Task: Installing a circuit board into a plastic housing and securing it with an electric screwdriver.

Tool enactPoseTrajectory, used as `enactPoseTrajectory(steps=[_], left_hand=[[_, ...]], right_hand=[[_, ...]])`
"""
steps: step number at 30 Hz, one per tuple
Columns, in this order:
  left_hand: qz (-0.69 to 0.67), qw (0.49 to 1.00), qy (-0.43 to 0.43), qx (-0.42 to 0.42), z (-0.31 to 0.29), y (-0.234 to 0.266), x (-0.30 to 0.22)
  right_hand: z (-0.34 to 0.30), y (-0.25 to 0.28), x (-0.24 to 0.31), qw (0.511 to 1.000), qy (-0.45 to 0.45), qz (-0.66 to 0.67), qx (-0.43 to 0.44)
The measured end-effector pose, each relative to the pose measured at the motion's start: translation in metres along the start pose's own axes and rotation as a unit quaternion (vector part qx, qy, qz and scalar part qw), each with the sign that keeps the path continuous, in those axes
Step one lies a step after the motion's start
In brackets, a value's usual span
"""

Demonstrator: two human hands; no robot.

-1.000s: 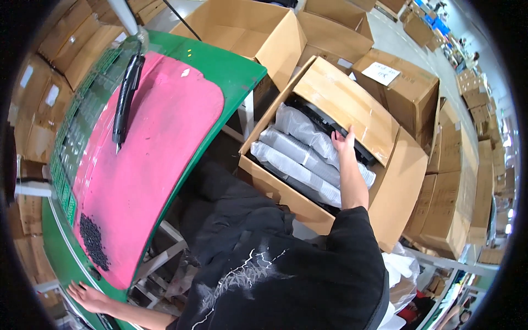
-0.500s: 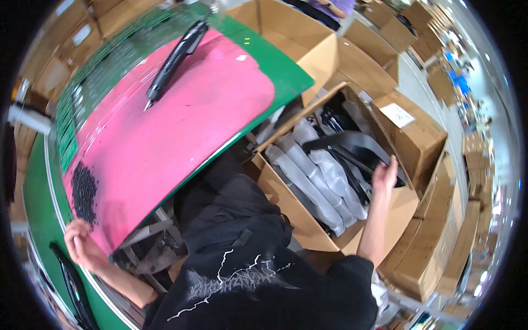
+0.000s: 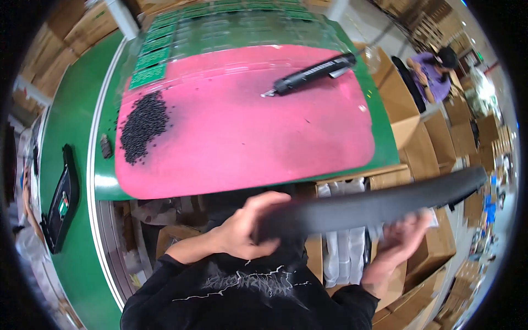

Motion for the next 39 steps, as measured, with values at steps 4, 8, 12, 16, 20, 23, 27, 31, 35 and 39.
enactPoseTrajectory(steps=[4, 8, 12, 16, 20, 23, 27, 31, 35, 39], left_hand=[[-0.258, 0.945, 0.145, -0.138, -0.027, 0.068, 0.004], [-0.073, 0.94, 0.306, -0.13, -0.045, 0.108, -0.013], [0.204, 0.869, 0.408, -0.19, -0.048, 0.155, -0.022], [0.246, 0.874, 0.206, -0.364, -0.051, 0.175, -0.012], [0.177, 0.892, 0.115, -0.399, -0.054, 0.182, 0.0], [0.141, 0.902, 0.099, -0.396, -0.054, 0.19, 0.002], [0.151, 0.905, 0.112, -0.382, -0.055, 0.192, -0.001], [0.156, 0.9, 0.105, -0.392, -0.056, 0.194, -0.001], [0.177, 0.884, 0.095, -0.421, -0.058, 0.193, -0.002], [0.205, 0.878, 0.081, -0.425, -0.053, 0.186, -0.007]], right_hand=[[-0.023, -0.202, 0.046, 0.544, 0.423, -0.419, 0.591], [-0.023, -0.24, 0.015, 0.491, 0.491, -0.302, 0.653], [-0.022, -0.287, 0.002, 0.439, 0.468, -0.293, 0.709], [-0.003, -0.36, 0.005, 0.47, 0.355, -0.198, 0.784], [0.003, -0.463, -0.016, 0.571, 0.458, -0.147, 0.666], [-0.007, -0.542, -0.06, 0.586, 0.423, -0.132, 0.679], [-0.018, -0.602, -0.092, 0.578, 0.434, -0.177, 0.667], [-0.026, -0.637, -0.107, 0.605, 0.341, -0.149, 0.704], [-0.038, -0.636, -0.102, 0.574, 0.393, -0.252, 0.673], [-0.023, -0.626, -0.097, 0.654, 0.4, -0.207, 0.608]])
Point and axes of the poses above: each hand's wrist, its own z-axis towards the middle knuckle, its own y-axis out of the back of the hand, x = y × z, the point moved 6 cm from there along z, towards the middle knuckle, and after that the axes turned 14 degrees about y, right-handed, at the moved point
